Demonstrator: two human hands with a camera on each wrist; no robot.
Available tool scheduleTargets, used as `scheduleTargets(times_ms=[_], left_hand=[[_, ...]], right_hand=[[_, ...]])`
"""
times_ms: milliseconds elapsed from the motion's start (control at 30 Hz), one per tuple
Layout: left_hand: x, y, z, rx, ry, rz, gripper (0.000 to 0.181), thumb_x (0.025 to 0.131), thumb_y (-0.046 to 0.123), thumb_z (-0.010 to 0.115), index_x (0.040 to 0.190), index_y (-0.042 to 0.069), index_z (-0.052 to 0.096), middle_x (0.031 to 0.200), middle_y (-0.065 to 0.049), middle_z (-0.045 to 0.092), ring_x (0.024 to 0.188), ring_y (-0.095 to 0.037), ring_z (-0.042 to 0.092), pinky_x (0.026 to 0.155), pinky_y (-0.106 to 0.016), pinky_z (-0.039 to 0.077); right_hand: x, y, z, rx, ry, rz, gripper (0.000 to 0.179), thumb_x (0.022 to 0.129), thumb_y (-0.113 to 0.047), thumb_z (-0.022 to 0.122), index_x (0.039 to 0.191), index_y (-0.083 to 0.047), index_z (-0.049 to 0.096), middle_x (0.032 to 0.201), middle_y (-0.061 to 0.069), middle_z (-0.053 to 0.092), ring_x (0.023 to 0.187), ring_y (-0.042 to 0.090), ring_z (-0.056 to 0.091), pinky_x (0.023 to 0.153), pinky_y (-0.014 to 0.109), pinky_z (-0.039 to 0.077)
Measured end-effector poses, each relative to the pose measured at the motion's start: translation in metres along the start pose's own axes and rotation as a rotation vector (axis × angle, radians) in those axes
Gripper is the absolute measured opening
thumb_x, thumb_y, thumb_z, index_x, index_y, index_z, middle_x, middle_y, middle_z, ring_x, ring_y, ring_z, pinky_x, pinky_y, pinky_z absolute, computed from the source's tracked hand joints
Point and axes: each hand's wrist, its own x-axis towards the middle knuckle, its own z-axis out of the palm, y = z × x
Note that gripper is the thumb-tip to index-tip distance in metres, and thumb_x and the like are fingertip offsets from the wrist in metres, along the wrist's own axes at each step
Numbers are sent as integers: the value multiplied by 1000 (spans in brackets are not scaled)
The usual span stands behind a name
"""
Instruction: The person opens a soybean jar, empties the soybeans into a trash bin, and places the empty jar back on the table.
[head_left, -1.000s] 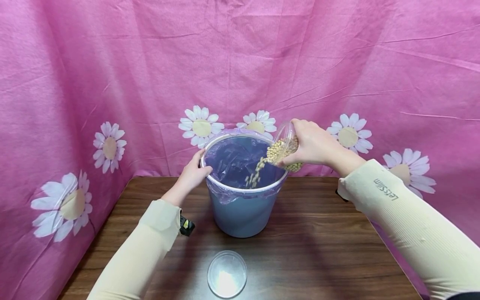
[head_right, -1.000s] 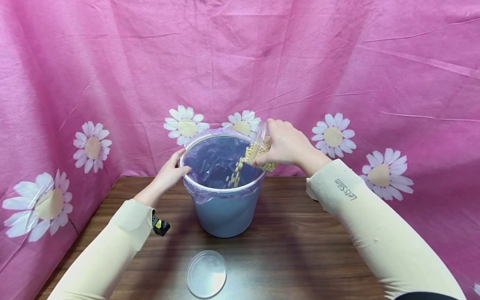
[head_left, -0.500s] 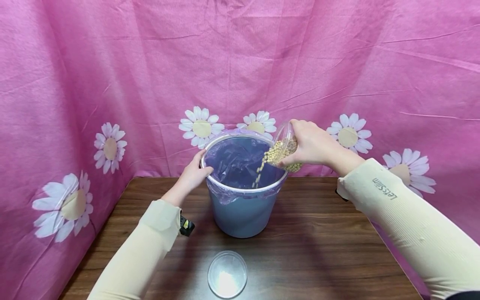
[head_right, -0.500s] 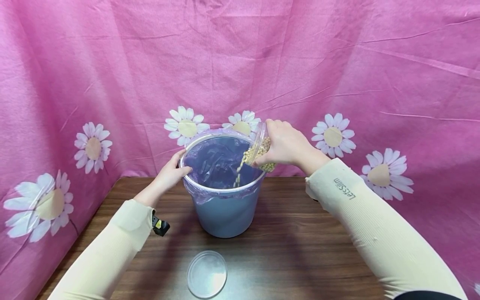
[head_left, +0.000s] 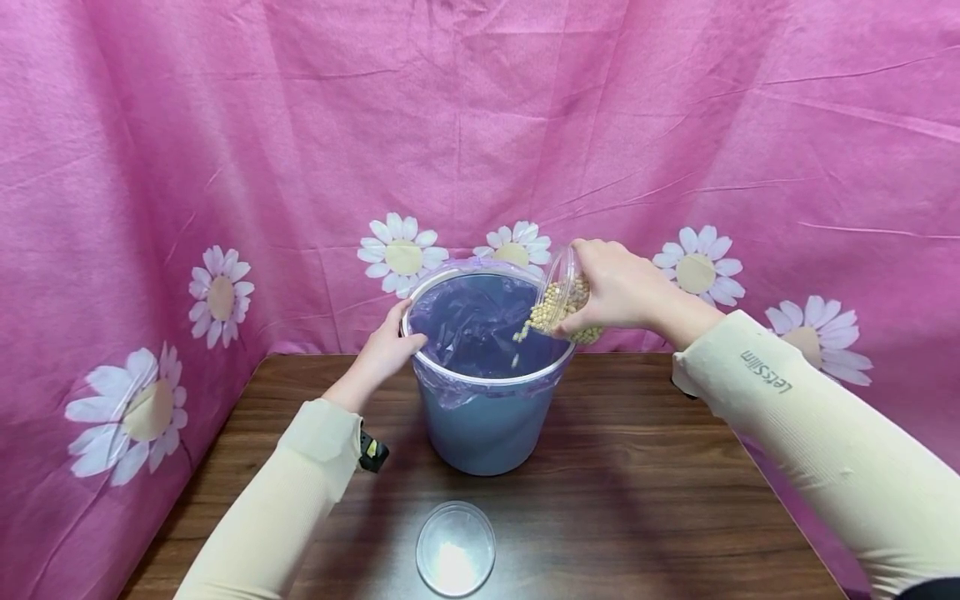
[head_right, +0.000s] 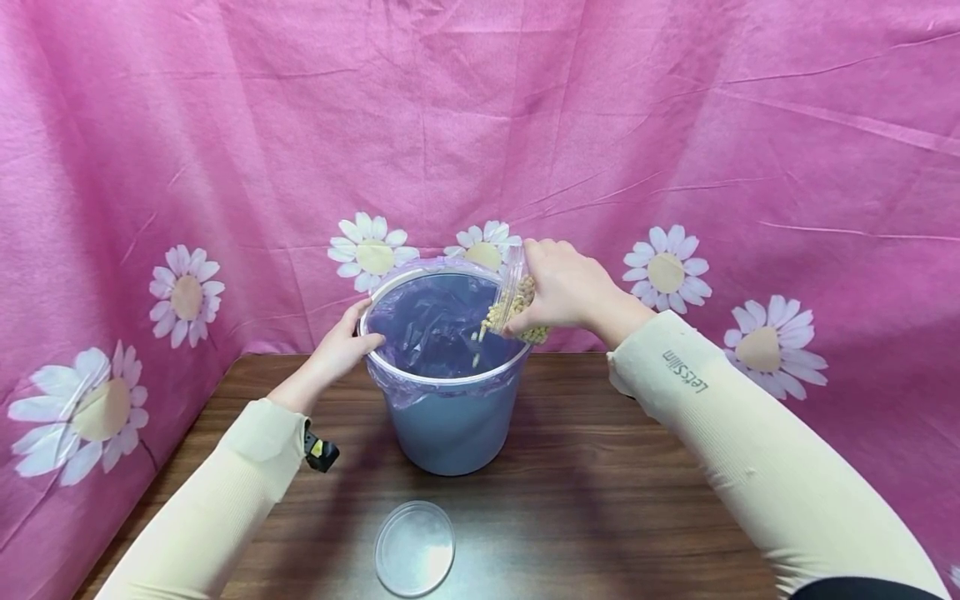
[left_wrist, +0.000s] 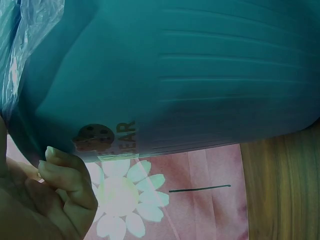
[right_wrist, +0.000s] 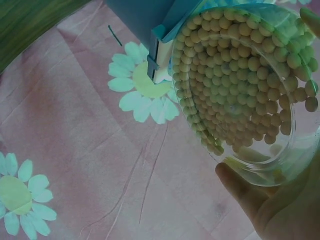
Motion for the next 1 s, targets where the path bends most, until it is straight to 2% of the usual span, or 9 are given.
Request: scheduleTargets(times_ms=[200,667,900,1000], left_hand=[[-2,0,0,10,-5,2,78,89,27,58,157,16,22,155,-22,38,139,-40,41,115,-53,33],[1,-1,0,27,0,-5,80,88,31,58,158,17,22,154,-23,40,138,-40,43,114,-53,34],[1,-1,0,25,3,-4,79,89,31,59,158,17,22,154,-22,40,138,-40,43,114,-53,34],[1,-1,0,27,2,-6,79,89,31,59,158,18,22,154,-22,40,138,-40,43,114,-53,34]], right_hand=[[0,-5,-1,-60,-43,28,101,53,-67,84,125,-8,46,115,12,58,112,35,56,82,61,52],[0,-6,-2,-122,-39,-2,105,55,-63,85,131,-5,42,123,18,57,117,39,53,84,63,51],[-1,-3,-2,-129,-42,-3,117,57,-62,84,142,1,36,138,25,50,127,45,47,94,65,46],[-1,-2,-2,-131,-39,-9,117,57,-62,84,142,2,36,139,26,50,127,45,47,96,65,45]])
